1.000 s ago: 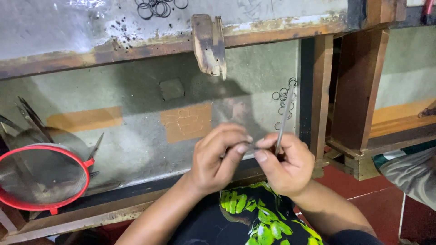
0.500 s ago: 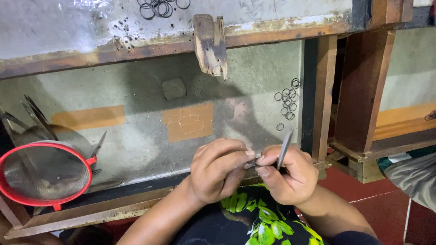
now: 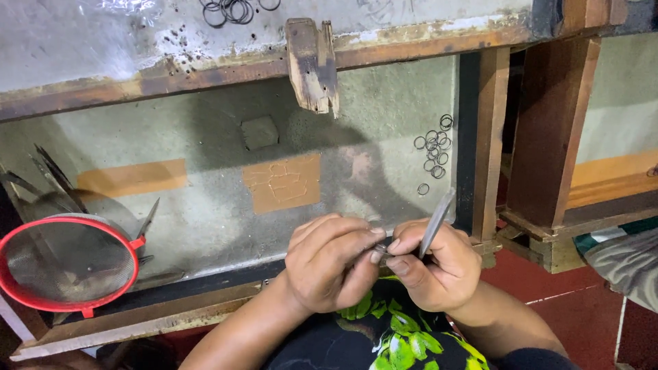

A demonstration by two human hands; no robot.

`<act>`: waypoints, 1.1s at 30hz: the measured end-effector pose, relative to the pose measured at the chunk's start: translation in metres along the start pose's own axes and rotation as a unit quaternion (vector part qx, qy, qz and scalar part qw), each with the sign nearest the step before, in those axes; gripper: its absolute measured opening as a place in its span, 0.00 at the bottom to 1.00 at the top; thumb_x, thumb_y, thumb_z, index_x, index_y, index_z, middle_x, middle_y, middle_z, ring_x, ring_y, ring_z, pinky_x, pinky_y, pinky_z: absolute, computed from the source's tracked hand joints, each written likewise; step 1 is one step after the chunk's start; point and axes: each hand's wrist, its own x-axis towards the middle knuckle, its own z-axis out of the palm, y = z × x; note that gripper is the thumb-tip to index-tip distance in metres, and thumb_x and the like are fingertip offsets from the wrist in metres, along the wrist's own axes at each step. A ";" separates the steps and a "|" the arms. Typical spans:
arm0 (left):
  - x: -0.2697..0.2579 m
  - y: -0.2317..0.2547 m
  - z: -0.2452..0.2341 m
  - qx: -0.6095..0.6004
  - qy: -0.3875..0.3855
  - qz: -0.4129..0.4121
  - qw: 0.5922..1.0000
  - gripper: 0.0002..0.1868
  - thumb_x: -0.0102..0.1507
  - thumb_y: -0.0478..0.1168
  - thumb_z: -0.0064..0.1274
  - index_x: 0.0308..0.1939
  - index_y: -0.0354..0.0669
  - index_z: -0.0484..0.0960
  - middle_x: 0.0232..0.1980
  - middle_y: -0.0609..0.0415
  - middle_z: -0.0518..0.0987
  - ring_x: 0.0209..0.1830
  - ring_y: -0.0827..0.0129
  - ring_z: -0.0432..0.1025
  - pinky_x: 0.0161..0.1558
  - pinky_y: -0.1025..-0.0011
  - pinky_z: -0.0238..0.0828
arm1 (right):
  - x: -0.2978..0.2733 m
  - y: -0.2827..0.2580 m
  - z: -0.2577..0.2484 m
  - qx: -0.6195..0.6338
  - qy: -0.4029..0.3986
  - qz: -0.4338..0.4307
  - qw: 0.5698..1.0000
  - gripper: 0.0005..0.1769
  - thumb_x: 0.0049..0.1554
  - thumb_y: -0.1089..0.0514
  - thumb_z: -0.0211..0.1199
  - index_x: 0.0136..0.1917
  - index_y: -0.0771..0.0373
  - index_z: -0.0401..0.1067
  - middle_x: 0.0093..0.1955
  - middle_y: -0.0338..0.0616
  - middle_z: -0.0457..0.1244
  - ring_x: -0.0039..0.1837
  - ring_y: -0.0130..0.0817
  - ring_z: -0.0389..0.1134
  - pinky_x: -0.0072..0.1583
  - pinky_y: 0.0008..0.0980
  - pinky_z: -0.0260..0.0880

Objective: The person is using a metal file to smooth the edges of small metal rings against a wooden filing peg at a jewelry workbench.

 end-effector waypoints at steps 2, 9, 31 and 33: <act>0.001 0.003 0.002 0.008 0.009 -0.005 1.000 0.07 0.66 0.34 0.51 0.45 0.33 0.78 0.40 0.43 0.82 0.31 0.58 0.80 0.33 0.66 0.80 | 0.001 -0.001 0.001 0.003 0.002 -0.003 1.000 0.13 0.60 0.49 0.61 0.44 0.61 0.70 0.39 0.45 0.67 0.40 0.33 0.72 0.46 0.27 0.74; 0.011 0.027 0.003 -0.028 0.031 -0.154 0.987 0.08 0.66 0.36 0.49 0.39 0.33 0.80 0.36 0.44 0.82 0.29 0.60 0.78 0.30 0.72 0.74 | 0.001 0.000 0.002 0.003 -0.009 -0.012 1.000 0.13 0.59 0.49 0.63 0.45 0.60 0.70 0.40 0.42 0.68 0.43 0.34 0.73 0.50 0.29 0.75; 0.013 0.041 0.002 -0.152 0.018 -0.335 0.930 0.08 0.67 0.39 0.48 0.36 0.38 0.76 0.32 0.53 0.77 0.29 0.68 0.71 0.35 0.70 0.69 | -0.005 -0.011 0.013 -0.073 0.069 0.059 0.993 0.15 0.60 0.44 0.58 0.45 0.58 0.71 0.40 0.40 0.70 0.38 0.27 0.73 0.43 0.22 0.72; 0.011 0.040 0.004 -0.166 0.029 -0.368 0.914 0.07 0.67 0.38 0.49 0.35 0.39 0.77 0.31 0.55 0.77 0.29 0.70 0.70 0.34 0.71 0.68 | -0.005 -0.010 0.013 -0.096 0.072 0.078 0.990 0.15 0.59 0.44 0.59 0.45 0.57 0.72 0.39 0.38 0.70 0.37 0.26 0.71 0.44 0.23 0.70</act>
